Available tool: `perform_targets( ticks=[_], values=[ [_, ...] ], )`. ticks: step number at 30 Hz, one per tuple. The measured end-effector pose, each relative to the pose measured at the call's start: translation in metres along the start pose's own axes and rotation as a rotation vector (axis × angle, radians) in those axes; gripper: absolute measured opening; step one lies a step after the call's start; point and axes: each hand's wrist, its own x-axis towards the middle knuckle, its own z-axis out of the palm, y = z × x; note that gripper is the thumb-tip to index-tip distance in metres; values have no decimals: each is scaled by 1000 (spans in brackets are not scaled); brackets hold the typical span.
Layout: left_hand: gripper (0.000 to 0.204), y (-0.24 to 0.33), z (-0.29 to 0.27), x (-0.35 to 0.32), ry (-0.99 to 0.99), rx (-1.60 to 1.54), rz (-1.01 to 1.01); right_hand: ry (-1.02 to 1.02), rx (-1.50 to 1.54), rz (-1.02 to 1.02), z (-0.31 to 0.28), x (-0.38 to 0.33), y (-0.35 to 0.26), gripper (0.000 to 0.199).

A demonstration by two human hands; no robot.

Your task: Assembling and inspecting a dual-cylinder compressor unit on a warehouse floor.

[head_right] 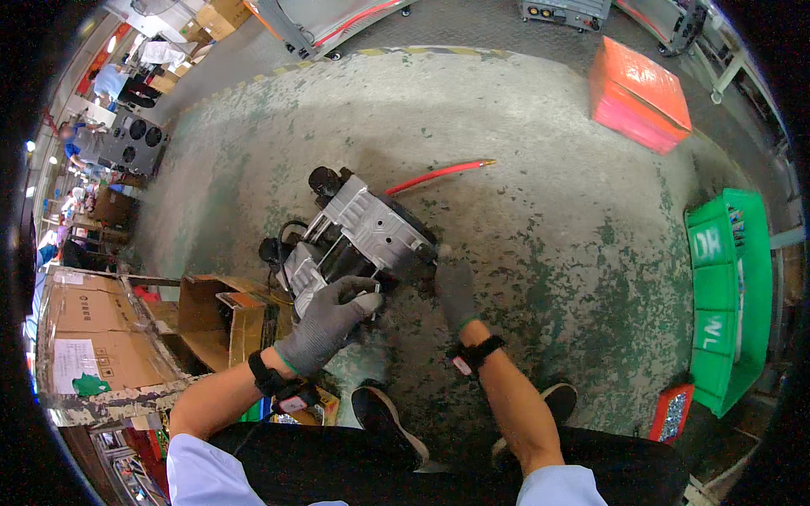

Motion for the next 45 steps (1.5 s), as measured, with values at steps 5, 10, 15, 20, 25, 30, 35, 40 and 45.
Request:
perform_targets(
  ticks=[5, 10, 15, 20, 25, 30, 35, 40, 45],
  values=[
    [42, 4, 0, -3, -13, -59, -51, 146, 58, -267, 8, 3, 11, 36],
    [38, -7, -3, 1, -42, -96, -82, -70, 132, 138, -2, 5, -1, 35],
    [36, -6, 3, 5, -48, -58, -77, 175, -110, -352, 6, 6, 7, 36],
    [36, -8, 1, 4, -25, -56, -89, -111, 128, 106, -5, 1, -9, 36],
    [40, -13, 2, 9, -43, -117, -94, 159, -304, -404, 11, -8, -8, 36],
    [43, -11, 2, 8, -58, -92, -93, -117, 201, 161, -6, 0, -15, 38],
    [45, -13, -2, 8, -52, -50, -79, 223, -362, -444, 9, -2, -11, 49],
    [44, -12, 1, 9, -64, -45, -65, 6, -458, -198, -20, 15, -19, 46],
    [41, -18, 1, 12, -42, -36, -65, -40, -224, -215, -2, -3, -15, 54]
  ],
)
